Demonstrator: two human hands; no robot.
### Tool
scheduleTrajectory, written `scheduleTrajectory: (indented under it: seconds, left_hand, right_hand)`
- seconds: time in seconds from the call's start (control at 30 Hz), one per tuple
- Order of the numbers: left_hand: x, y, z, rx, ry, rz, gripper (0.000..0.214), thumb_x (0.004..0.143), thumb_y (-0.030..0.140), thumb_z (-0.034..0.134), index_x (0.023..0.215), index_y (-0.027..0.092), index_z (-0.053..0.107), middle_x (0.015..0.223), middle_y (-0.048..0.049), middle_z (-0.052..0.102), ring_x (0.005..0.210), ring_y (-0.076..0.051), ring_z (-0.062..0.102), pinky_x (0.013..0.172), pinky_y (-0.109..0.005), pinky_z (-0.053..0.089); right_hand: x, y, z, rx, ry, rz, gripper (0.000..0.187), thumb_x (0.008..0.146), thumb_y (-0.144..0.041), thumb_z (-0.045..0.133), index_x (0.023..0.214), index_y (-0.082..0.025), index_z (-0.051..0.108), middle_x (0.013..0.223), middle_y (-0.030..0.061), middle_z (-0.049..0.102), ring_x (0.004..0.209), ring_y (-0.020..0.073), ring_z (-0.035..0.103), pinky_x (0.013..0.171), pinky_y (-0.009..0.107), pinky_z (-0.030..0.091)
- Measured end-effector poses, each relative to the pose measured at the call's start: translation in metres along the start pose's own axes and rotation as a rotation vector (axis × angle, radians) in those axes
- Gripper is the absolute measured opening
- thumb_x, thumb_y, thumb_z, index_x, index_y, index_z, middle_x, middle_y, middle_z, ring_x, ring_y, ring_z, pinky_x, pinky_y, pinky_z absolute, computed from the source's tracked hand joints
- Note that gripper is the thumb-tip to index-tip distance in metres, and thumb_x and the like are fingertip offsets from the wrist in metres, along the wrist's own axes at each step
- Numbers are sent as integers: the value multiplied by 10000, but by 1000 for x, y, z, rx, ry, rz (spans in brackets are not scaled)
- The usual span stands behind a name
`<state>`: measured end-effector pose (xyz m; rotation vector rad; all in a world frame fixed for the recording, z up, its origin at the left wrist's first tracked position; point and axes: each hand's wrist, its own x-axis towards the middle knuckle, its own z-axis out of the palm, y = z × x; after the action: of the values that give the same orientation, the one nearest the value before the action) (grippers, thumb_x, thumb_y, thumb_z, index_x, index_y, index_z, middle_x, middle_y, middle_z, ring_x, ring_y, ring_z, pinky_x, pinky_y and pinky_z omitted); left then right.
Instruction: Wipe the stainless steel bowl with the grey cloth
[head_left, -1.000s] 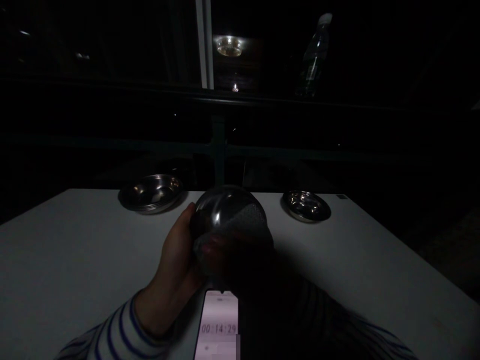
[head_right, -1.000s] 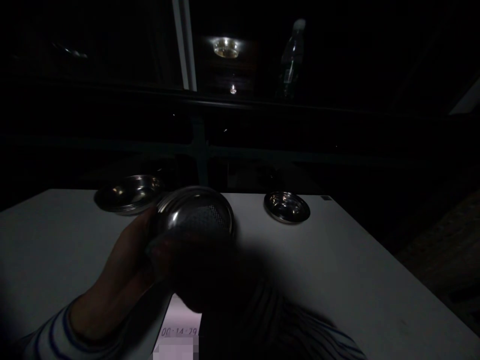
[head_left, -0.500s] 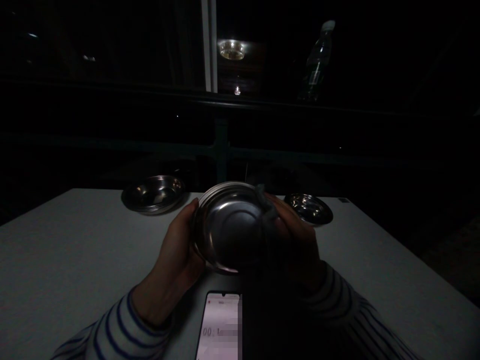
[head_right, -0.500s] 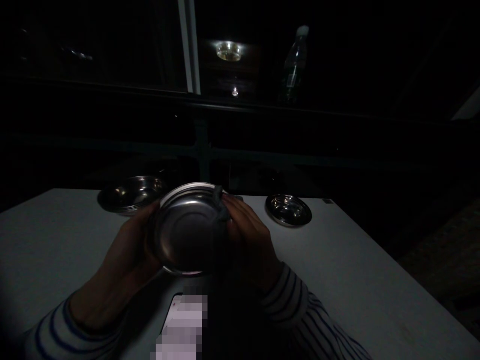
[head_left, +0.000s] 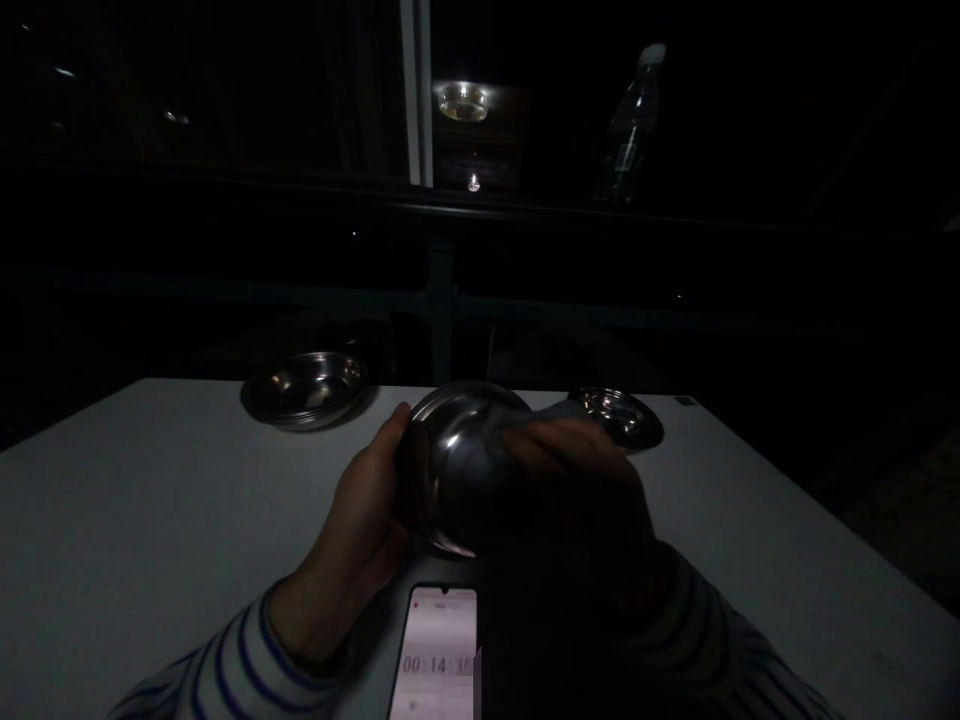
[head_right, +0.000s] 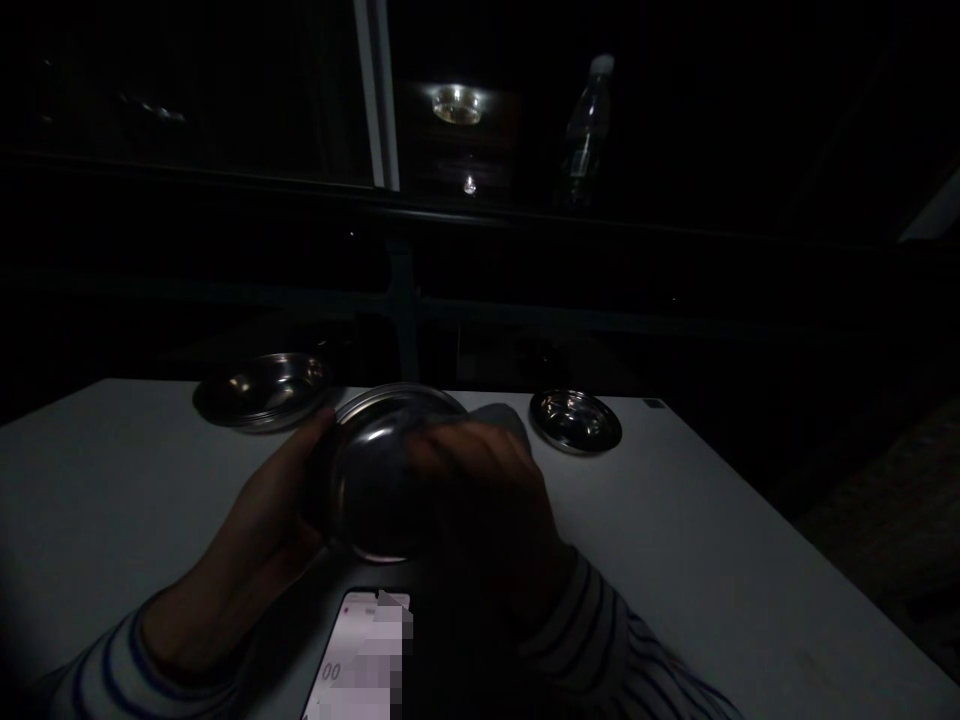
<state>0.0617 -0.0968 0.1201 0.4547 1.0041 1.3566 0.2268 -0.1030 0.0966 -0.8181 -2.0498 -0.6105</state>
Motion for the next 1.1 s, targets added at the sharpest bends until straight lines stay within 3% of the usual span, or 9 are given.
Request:
scheduleTrajectory:
  seconds: [0.1, 0.27, 0.43, 0.63, 0.73, 0.87, 0.93, 1.0, 1.1]
  left_hand:
    - [2, 1, 0, 5, 46, 27, 183, 805, 290, 544, 730, 157, 644, 591, -9, 657, 465, -126, 587, 421, -217, 463]
    - [2, 1, 0, 21, 79, 36, 193, 791, 294, 557, 679, 151, 622, 532, 2, 614, 415, -117, 550, 386, -212, 437]
    - [1, 1, -1, 63, 109, 24, 210, 782, 313, 575, 686, 141, 647, 569, -21, 646, 441, -129, 581, 386, -216, 455]
    - [6, 5, -5, 84, 127, 138, 197, 779, 325, 582, 732, 152, 665, 619, -18, 672, 502, -134, 617, 434, -209, 482]
    - [10, 8, -8, 102, 153, 205, 196, 773, 338, 585, 774, 163, 673, 649, -11, 680, 542, -137, 629, 483, -221, 505]
    - [13, 6, -9, 149, 157, 222, 246, 759, 374, 585, 800, 147, 673, 654, -23, 677, 560, -147, 628, 494, -227, 499]
    - [13, 1, -9, 171, 160, 210, 278, 741, 400, 597, 802, 140, 673, 637, -25, 670, 546, -147, 620, 486, -225, 490]
    - [12, -3, -7, 166, 156, 184, 275, 743, 396, 597, 803, 138, 672, 636, -26, 671, 541, -142, 619, 488, -221, 487]
    - [9, -4, -4, 129, 154, 143, 250, 773, 364, 570, 789, 134, 669, 640, -33, 673, 533, -138, 617, 481, -219, 487]
  right_hand:
    - [0, -2, -2, -56, -15, 66, 205, 881, -203, 422, 1026, -169, 562, 913, 73, 628, 779, 191, 537, 648, 333, 438]
    - [1, -16, 7, -36, -116, -16, 146, 863, -234, 451, 928, -175, 568, 722, 39, 603, 583, 160, 492, 494, 302, 372]
    - [2, -17, 6, -45, -73, 41, 199, 874, -226, 424, 1003, -157, 559, 817, 63, 631, 654, 171, 529, 519, 298, 420]
    - [3, -23, 9, -33, -129, 28, 134, 863, -217, 436, 846, -191, 566, 738, 28, 609, 596, 151, 513, 496, 276, 391]
    - [5, -8, -2, -183, -120, 137, 150, 866, -177, 418, 841, -177, 566, 724, 32, 605, 611, 149, 519, 503, 265, 365]
    - [6, 18, -19, -576, 35, 240, 158, 862, -213, 466, 954, -146, 575, 803, 63, 628, 684, 173, 541, 576, 283, 364]
    - [6, 20, -19, -660, 103, 228, 143, 826, -224, 538, 941, -149, 580, 832, 60, 636, 711, 176, 544, 609, 281, 373]
    - [5, 12, -13, -581, 122, 197, 115, 809, -198, 559, 913, -153, 578, 828, 53, 636, 695, 166, 533, 606, 277, 370]
    - [1, -9, 3, -225, 25, 112, 141, 847, -174, 477, 957, -149, 560, 799, 40, 628, 666, 153, 515, 588, 277, 362]
